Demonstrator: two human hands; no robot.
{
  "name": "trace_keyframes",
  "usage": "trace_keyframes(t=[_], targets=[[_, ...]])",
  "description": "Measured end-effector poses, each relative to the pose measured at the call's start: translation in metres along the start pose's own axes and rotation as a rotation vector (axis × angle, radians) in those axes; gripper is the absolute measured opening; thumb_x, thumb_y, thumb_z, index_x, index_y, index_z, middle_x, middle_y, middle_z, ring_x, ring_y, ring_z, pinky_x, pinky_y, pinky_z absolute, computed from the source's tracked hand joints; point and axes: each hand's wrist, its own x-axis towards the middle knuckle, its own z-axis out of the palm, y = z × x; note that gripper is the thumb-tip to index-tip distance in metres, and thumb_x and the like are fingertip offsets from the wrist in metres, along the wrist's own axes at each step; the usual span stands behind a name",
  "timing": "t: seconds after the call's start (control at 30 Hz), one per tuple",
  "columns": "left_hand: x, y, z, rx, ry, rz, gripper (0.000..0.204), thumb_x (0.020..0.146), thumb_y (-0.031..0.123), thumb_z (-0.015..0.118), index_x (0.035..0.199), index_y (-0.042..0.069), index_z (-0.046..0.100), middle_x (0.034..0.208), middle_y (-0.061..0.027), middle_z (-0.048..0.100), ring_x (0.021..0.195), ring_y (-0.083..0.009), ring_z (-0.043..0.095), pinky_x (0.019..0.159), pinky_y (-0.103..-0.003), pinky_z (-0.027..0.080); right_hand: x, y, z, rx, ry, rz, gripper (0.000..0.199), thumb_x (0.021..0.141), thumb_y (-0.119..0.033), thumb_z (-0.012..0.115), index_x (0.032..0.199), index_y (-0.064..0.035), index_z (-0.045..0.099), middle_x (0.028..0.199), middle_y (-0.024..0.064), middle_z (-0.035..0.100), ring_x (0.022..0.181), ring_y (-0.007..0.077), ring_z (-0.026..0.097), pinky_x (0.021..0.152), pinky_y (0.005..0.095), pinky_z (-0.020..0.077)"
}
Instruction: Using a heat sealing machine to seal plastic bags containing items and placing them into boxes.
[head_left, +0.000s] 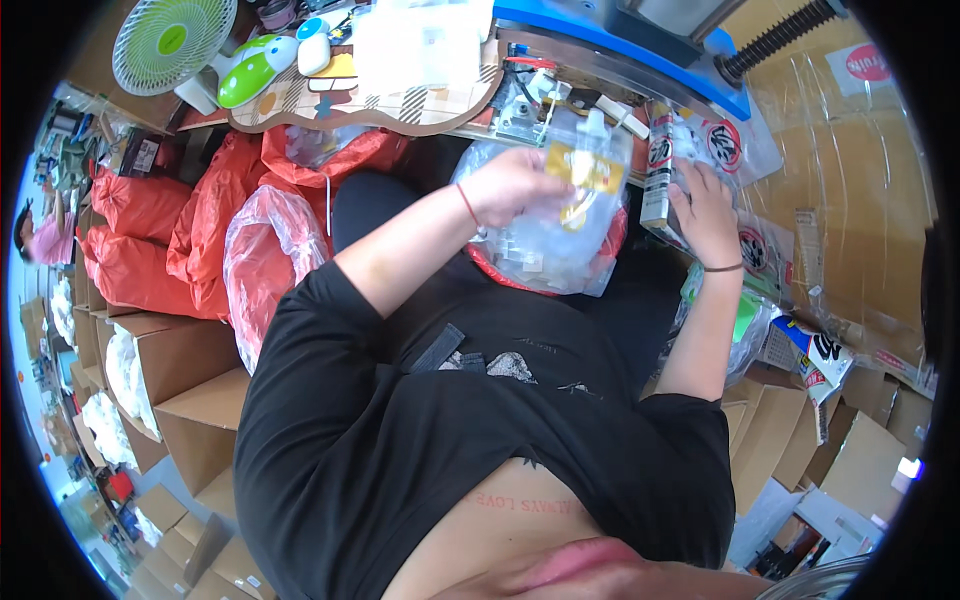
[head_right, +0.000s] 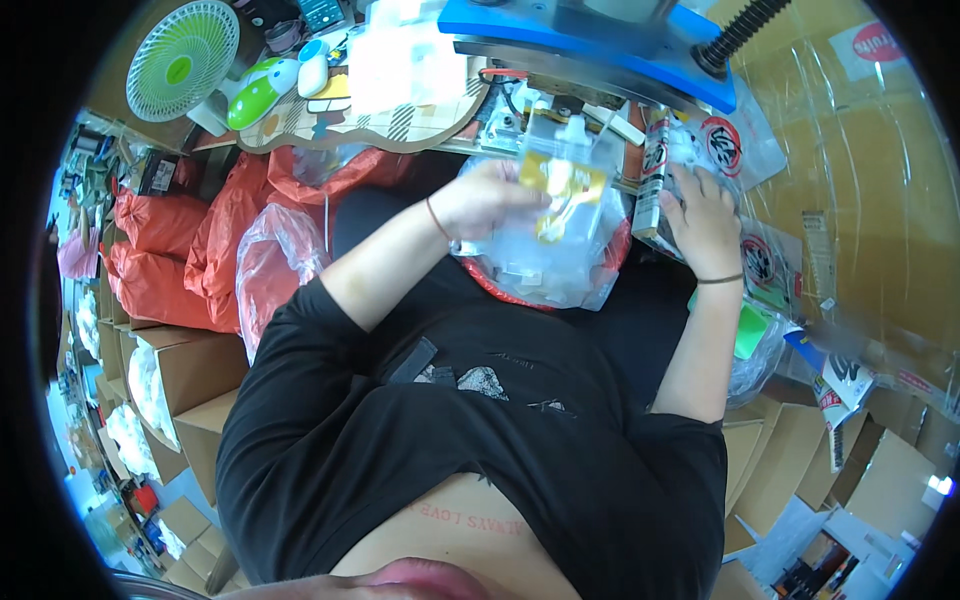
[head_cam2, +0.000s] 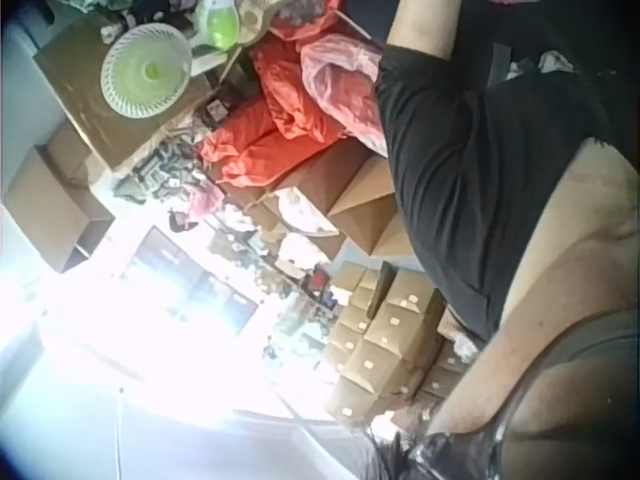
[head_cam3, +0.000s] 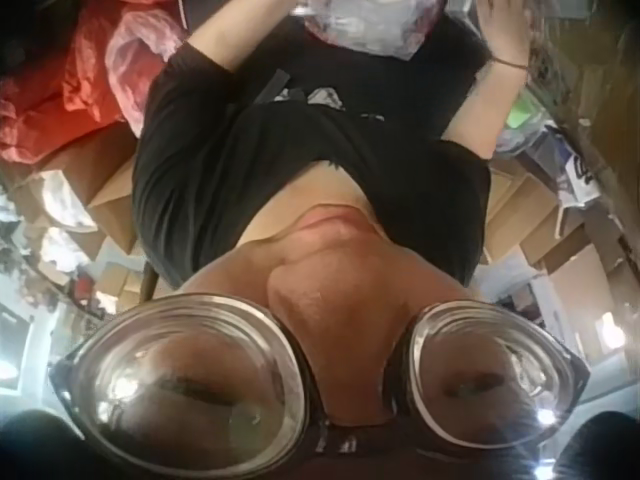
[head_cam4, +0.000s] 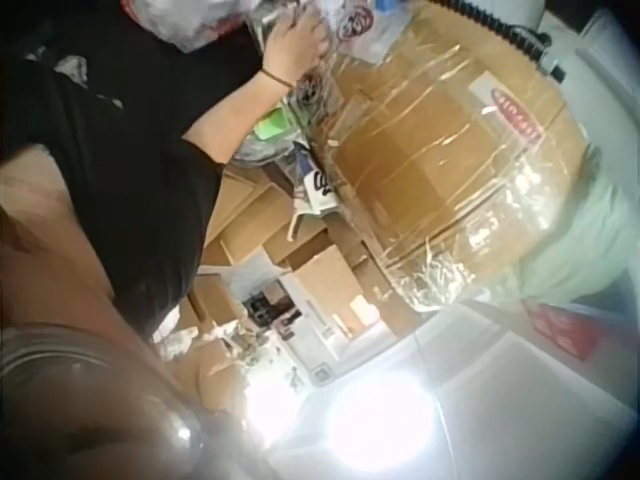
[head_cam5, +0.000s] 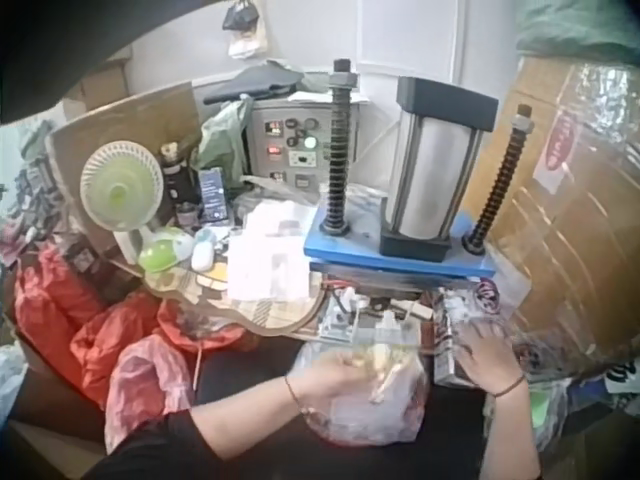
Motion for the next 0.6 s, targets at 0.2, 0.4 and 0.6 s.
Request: trace_keyframes(t=[0.2,0.4,0.6], targets=[[0.013,-0.006,-0.024,0.085,-0.069,-0.037,0.026,0.084,0.004,0.072,0.110,0.000,0.068,0.099,-0.0072,0.071,0.087,-0.0126,0.068,0.081,-0.027,0.055,-0.012,0.002,0.013,0.283,-0.038,0.033,0.029,0.098,-0.025,0.055,0.115,-0.0033,0.062,0.118,0.0179,0.060,0.107,0.0378,0.057,0.094,0.0405,0.0446],[-0.055,-0.019,0.021,0.276,-0.070,-0.091,0.025,0.090,0.012,0.070,0.112,0.001,0.067,0.101,-0.0039,0.070,0.089,-0.0094,0.067,0.080,-0.027,0.056,-0.027,0.004,0.023,0.291,0.125,0.083,0.026,0.097,-0.023,0.056,0.112,-0.0034,0.064,0.118,0.0165,0.061,0.106,0.0356,0.057,0.093,0.0411,0.0449],[-0.055,-0.023,0.018,0.238,-0.067,-0.069,0.025,0.094,0.014,0.066,0.115,0.000,0.065,0.101,-0.0039,0.071,0.091,-0.0088,0.067,0.080,-0.025,0.056,-0.014,-0.052,-0.022,0.576,0.074,0.124,0.025,0.092,-0.017,0.064,0.114,-0.0033,0.064,0.110,0.0080,0.065,0.101,0.0195,0.061,0.087,0.0316,0.0469]])
